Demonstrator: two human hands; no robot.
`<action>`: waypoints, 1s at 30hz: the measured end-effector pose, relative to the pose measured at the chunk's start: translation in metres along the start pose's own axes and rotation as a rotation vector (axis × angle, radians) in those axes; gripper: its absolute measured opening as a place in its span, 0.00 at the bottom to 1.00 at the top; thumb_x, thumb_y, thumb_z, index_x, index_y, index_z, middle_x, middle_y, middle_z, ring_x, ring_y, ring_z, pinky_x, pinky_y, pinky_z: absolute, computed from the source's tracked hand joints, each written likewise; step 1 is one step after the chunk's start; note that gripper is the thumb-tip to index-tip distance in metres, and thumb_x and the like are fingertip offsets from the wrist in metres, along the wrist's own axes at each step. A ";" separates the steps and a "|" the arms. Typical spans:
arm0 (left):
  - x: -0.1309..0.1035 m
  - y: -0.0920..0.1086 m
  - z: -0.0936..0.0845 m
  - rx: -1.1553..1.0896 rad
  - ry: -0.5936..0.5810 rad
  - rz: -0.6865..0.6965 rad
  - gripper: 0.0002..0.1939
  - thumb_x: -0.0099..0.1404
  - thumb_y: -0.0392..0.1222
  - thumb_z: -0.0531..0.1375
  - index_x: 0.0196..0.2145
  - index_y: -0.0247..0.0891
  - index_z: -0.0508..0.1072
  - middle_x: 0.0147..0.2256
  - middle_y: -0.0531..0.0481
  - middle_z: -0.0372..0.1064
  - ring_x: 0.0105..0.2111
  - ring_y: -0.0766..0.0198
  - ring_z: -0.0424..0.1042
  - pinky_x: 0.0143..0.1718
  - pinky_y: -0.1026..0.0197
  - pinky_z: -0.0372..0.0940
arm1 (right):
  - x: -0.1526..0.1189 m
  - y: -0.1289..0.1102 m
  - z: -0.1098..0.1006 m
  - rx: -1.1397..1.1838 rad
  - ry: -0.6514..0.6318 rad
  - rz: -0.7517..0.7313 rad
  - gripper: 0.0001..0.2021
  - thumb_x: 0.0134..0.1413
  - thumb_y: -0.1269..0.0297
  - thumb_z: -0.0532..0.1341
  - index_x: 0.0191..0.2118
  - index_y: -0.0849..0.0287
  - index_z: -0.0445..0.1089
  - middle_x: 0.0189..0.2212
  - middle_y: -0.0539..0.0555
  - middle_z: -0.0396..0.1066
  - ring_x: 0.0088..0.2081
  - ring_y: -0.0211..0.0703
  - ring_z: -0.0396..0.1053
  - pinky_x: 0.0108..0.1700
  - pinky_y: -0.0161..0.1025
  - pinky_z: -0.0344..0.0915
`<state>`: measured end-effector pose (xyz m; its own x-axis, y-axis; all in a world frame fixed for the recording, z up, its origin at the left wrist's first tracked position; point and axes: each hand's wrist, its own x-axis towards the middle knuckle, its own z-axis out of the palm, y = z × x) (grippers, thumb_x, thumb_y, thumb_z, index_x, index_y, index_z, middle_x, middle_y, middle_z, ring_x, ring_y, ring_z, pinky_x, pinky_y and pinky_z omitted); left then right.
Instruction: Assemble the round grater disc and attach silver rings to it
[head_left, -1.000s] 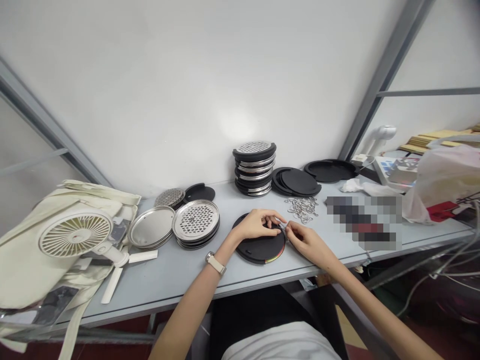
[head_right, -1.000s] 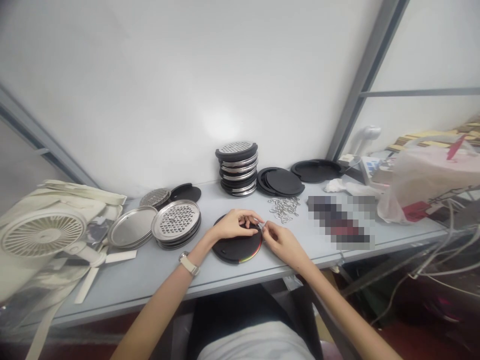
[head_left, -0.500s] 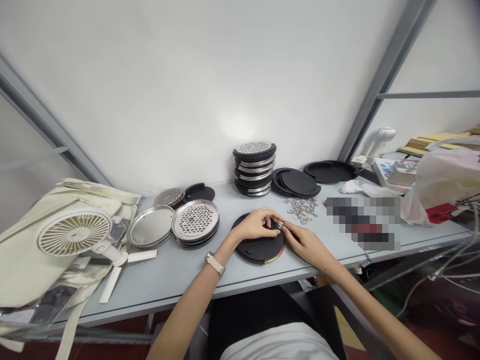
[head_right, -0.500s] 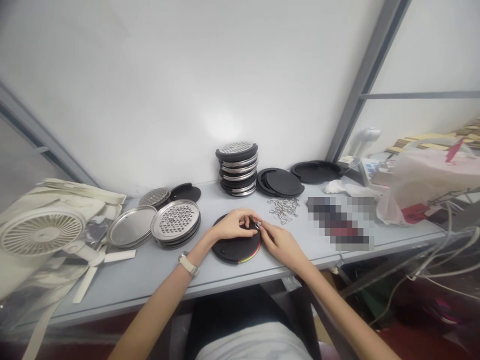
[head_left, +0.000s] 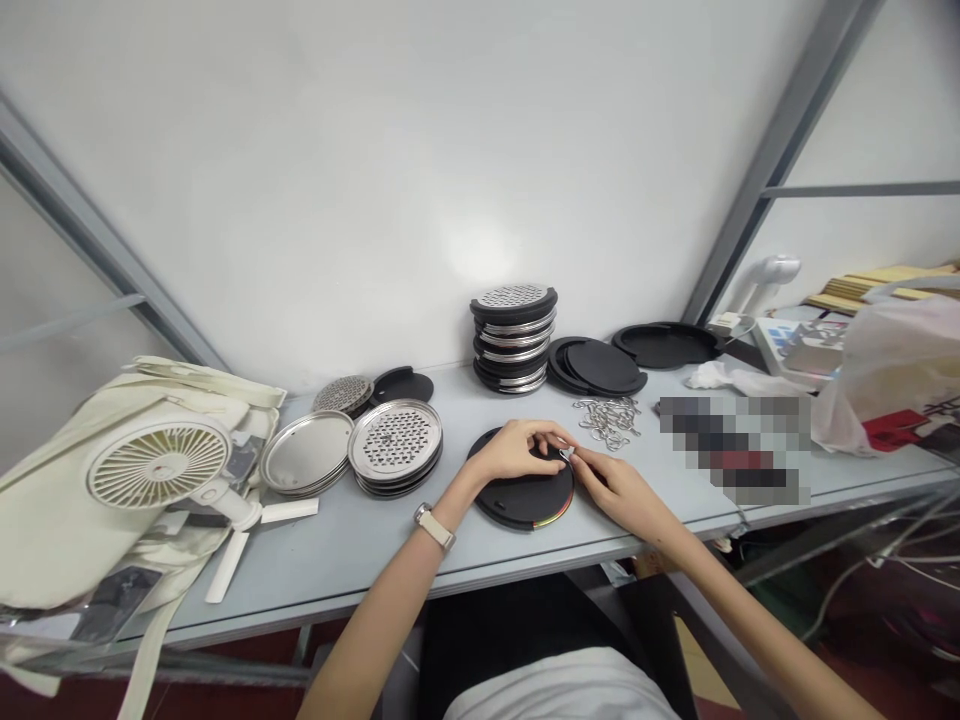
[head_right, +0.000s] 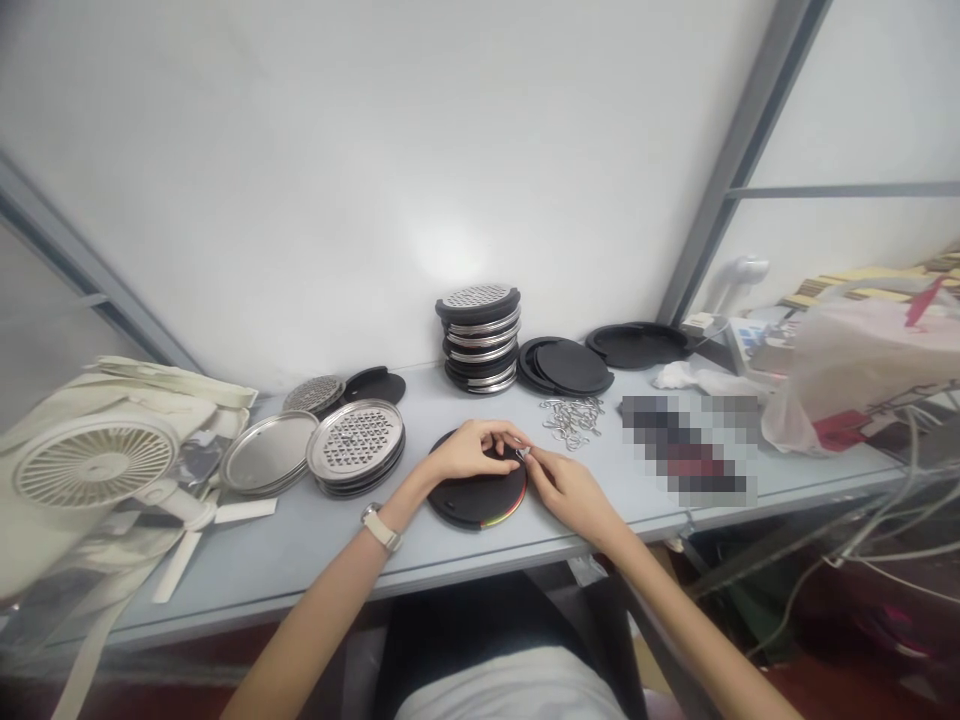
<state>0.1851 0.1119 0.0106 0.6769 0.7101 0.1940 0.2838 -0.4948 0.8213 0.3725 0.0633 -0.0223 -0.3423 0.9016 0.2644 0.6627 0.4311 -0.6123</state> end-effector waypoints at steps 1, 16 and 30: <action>0.000 -0.001 0.000 -0.002 -0.005 0.002 0.17 0.53 0.35 0.61 0.43 0.36 0.73 0.37 0.49 0.72 0.32 0.69 0.63 0.32 0.67 0.56 | 0.000 0.000 0.000 0.004 0.000 -0.001 0.17 0.64 0.59 0.45 0.42 0.58 0.70 0.36 0.57 0.75 0.35 0.48 0.72 0.36 0.39 0.63; 0.001 -0.003 0.000 -0.003 -0.010 -0.023 0.18 0.53 0.35 0.62 0.43 0.35 0.73 0.35 0.50 0.69 0.31 0.70 0.63 0.32 0.68 0.57 | -0.003 0.000 0.002 -0.003 0.023 0.023 0.15 0.63 0.59 0.44 0.28 0.55 0.59 0.22 0.50 0.66 0.25 0.42 0.64 0.29 0.36 0.59; 0.002 -0.003 -0.001 -0.022 -0.027 -0.028 0.17 0.53 0.36 0.62 0.43 0.35 0.74 0.33 0.49 0.69 0.28 0.72 0.60 0.28 0.68 0.54 | -0.003 -0.001 0.002 0.031 0.046 0.042 0.14 0.63 0.59 0.46 0.26 0.55 0.56 0.19 0.47 0.62 0.22 0.39 0.60 0.27 0.34 0.57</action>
<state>0.1850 0.1152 0.0087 0.6867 0.7099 0.1563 0.2881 -0.4631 0.8382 0.3716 0.0605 -0.0239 -0.2833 0.9197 0.2720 0.6543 0.3927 -0.6463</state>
